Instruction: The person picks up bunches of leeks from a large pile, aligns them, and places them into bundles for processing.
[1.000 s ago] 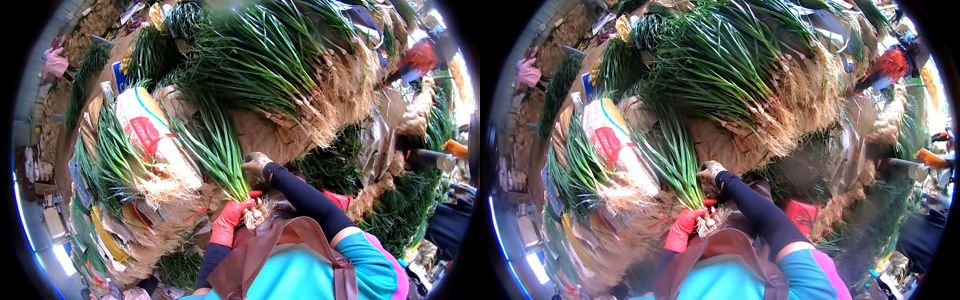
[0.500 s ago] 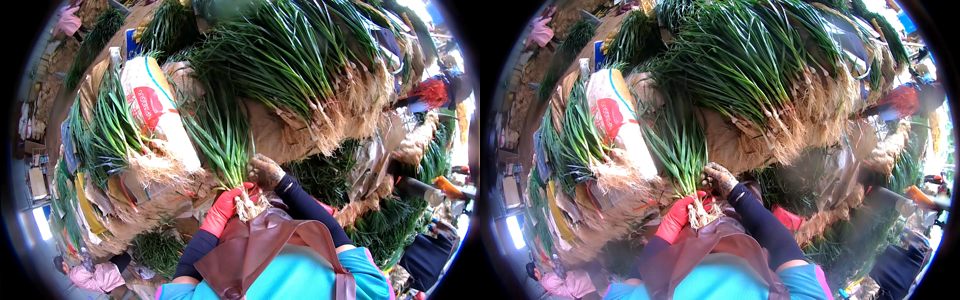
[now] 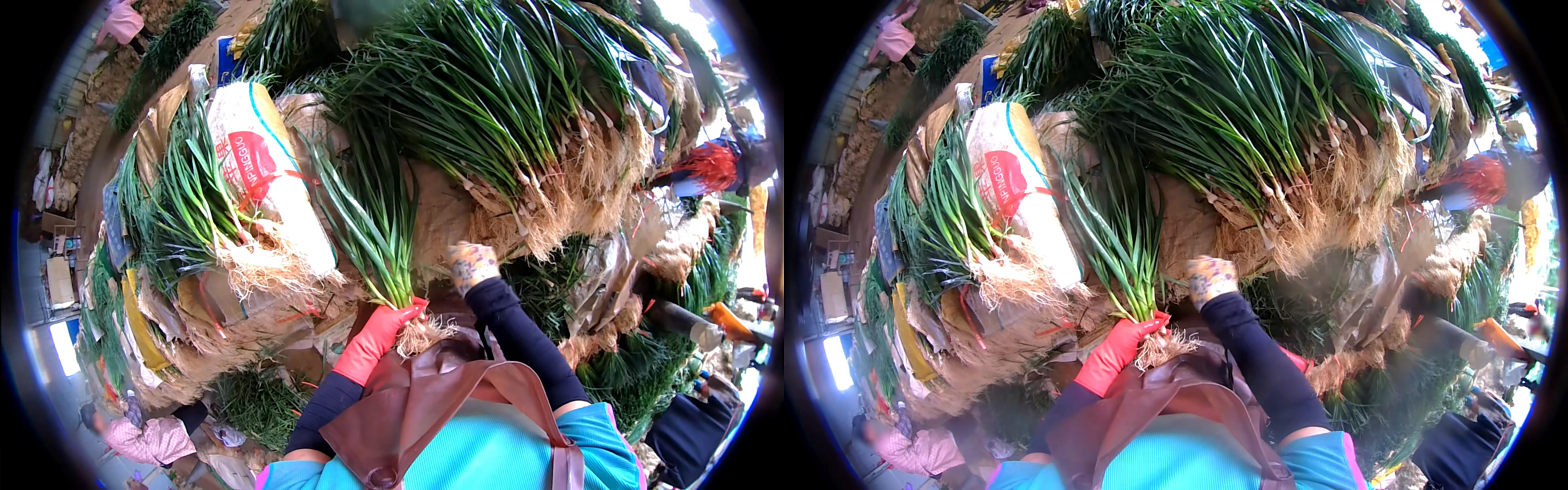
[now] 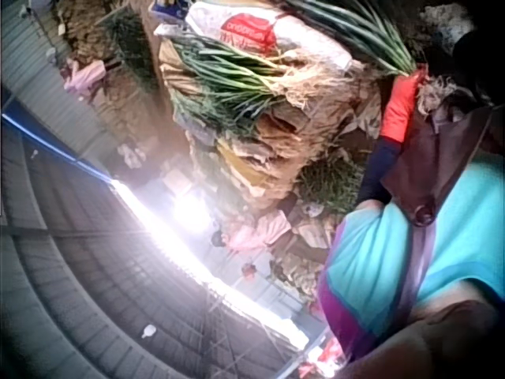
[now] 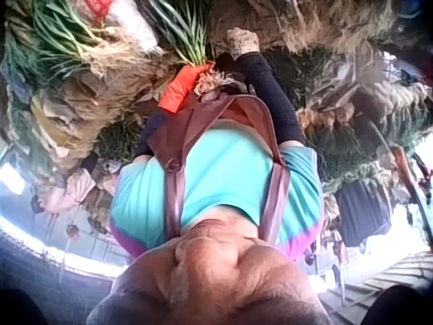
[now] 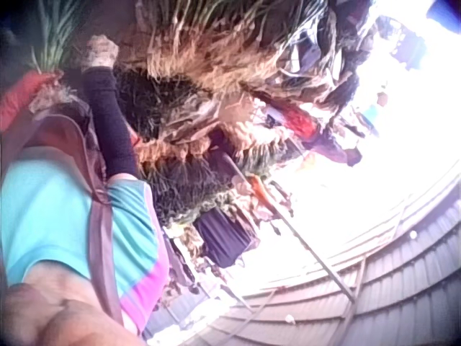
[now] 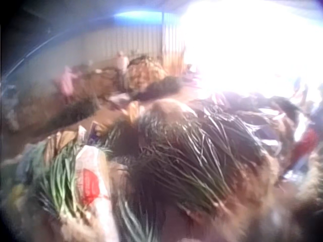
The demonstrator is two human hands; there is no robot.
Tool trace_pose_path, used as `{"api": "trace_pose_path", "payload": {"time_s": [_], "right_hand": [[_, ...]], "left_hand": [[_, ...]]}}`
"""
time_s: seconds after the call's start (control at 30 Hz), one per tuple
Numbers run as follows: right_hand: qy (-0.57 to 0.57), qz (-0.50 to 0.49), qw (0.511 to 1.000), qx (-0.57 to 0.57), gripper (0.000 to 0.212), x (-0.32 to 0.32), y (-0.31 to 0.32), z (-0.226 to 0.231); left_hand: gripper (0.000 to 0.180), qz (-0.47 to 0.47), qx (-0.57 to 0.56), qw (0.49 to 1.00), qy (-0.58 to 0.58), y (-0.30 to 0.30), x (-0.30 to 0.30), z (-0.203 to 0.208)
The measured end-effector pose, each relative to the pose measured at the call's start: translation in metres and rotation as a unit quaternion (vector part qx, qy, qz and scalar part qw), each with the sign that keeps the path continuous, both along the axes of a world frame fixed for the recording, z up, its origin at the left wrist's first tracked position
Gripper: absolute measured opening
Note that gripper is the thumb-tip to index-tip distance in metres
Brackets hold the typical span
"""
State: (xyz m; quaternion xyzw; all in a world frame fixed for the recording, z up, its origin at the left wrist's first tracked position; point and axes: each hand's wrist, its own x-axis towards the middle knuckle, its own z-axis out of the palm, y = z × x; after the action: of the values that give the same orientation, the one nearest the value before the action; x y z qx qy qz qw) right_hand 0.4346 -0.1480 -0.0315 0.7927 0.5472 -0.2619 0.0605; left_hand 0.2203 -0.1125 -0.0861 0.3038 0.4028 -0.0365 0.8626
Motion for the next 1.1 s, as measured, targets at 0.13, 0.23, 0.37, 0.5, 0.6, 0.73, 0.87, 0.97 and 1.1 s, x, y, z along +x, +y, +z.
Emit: {"api": "trace_pose_path", "payload": {"time_s": [0.13, 0.23, 0.37, 0.5, 0.6, 0.73, 0.87, 0.97, 1.1], "right_hand": [[0.159, 0.081, 0.98, 0.089, 0.015, -0.066, 0.006, 0.011], [0.306, 0.079, 0.931, 0.18, 0.013, -0.075, 0.002, -0.008], [0.527, -0.388, 0.733, 0.186, 0.017, -0.041, -0.02, -0.046], [0.241, -0.126, 0.944, 0.185, 0.026, -0.035, -0.022, -0.014], [0.23, -0.06, 0.968, 0.084, 0.041, -0.053, -0.003, -0.008], [0.375, -0.131, 0.916, 0.055, 0.045, -0.039, 0.008, -0.012], [0.399, -0.091, 0.896, 0.174, 0.049, -0.029, 0.007, -0.021], [0.294, 0.071, 0.952, 0.036, 0.048, -0.018, 0.011, -0.002], [0.389, 0.077, 0.916, 0.056, 0.037, -0.015, 0.013, -0.027]], "left_hand": [[0.036, -0.233, 0.487, 0.841, 0.041, -0.008, 0.002, -0.012], [0.038, -0.33, 0.602, 0.725, 0.047, -0.01, 0.003, -0.029], [0.024, 0.049, 0.065, 0.997, -0.01, -0.014, -0.001, -0.003], [0.021, 0.063, 0.012, 0.998, -0.007, -0.012, -0.002, 0.006], [0.019, -0.019, 0.108, 0.994, 0.029, -0.008, 0.005, 0.01], [0.024, -0.032, 0.197, 0.979, 0.044, -0.013, 0.005, 0.009], [0.026, -0.043, 0.213, 0.975, 0.054, -0.013, 0.009, 0.023], [0.025, -0.064, 0.184, 0.975, 0.102, -0.011, 0.012, 0.031], [0.025, -0.106, 0.271, 0.953, 0.088, -0.013, 0.012, 0.027]]}}
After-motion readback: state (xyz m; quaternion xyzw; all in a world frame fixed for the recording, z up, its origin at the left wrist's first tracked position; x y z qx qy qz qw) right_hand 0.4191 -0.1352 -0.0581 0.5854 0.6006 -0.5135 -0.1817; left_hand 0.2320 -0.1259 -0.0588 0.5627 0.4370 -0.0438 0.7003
